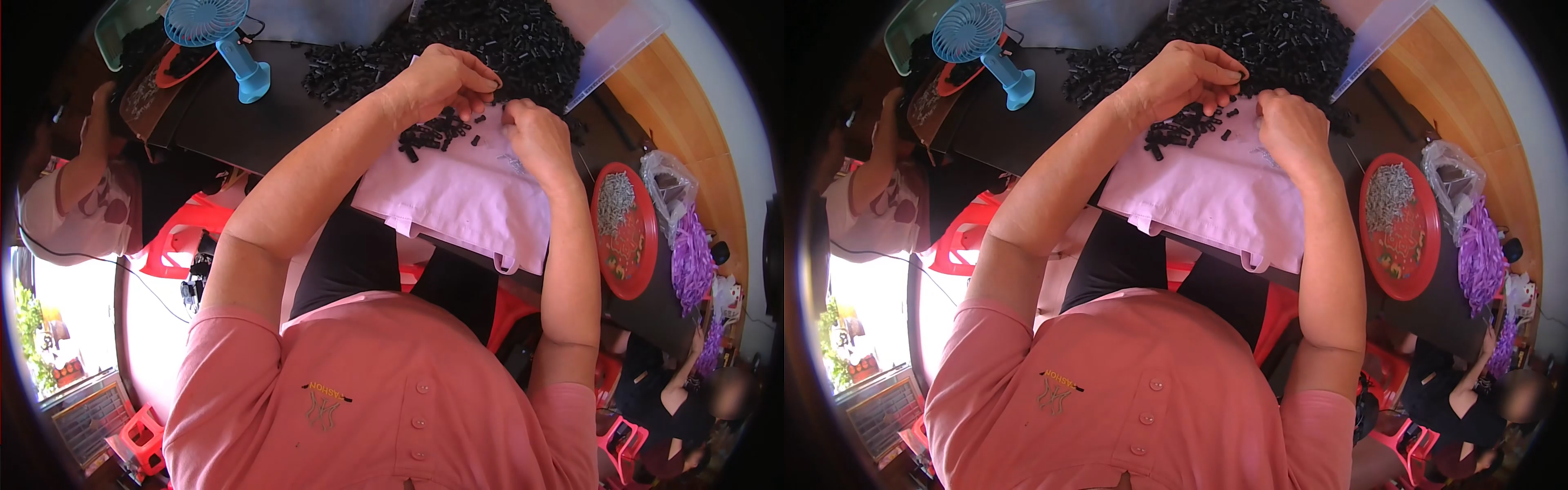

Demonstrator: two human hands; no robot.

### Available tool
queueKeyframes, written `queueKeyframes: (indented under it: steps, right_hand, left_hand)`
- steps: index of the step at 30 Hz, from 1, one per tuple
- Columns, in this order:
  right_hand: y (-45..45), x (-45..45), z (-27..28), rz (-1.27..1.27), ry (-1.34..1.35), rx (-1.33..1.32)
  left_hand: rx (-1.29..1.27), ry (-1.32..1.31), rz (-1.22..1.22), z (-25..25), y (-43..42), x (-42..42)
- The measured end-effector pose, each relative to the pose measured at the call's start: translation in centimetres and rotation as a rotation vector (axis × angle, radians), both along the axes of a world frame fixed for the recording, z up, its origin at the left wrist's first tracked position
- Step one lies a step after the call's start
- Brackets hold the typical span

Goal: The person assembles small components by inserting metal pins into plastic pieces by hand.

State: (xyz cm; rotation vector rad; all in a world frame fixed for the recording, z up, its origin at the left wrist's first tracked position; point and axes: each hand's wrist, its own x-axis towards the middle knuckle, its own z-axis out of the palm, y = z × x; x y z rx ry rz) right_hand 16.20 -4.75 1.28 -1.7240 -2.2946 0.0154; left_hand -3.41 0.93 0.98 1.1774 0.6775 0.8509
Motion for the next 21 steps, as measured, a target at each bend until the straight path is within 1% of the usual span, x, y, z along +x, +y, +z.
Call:
queueKeyframes:
  steps: [2,5,8,12,18,21]
  right_hand:
    - [0.4,0.6,-0.3,-0.014,0.154,0.020]
    - [1.3,1.4,-0.2,-0.002,0.983,-0.206]
    - [0.6,0.7,0.7,-0.013,1.266,-0.182]
    - [0.6,-0.1,0.1,-0.005,1.428,-0.204]
    - [0.6,-0.7,-0.3,0.031,1.537,-0.205]
    - [0.8,-0.6,-0.6,0.032,1.546,-0.203]
  left_hand:
    - [0.004,-0.002,0.002,-0.1,0.0,0.0]
    - [-0.001,0.010,-0.006,-0.1,-0.2,0.2]
    - [-0.008,0.012,-0.017,0.0,-0.6,0.5]
    - [-0.018,-0.006,-0.026,-0.1,-0.9,0.8]
    - [-0.016,-0.037,-0.029,0.1,-1.1,1.0]
    - [-0.026,-0.062,-0.040,0.2,-1.2,1.0]
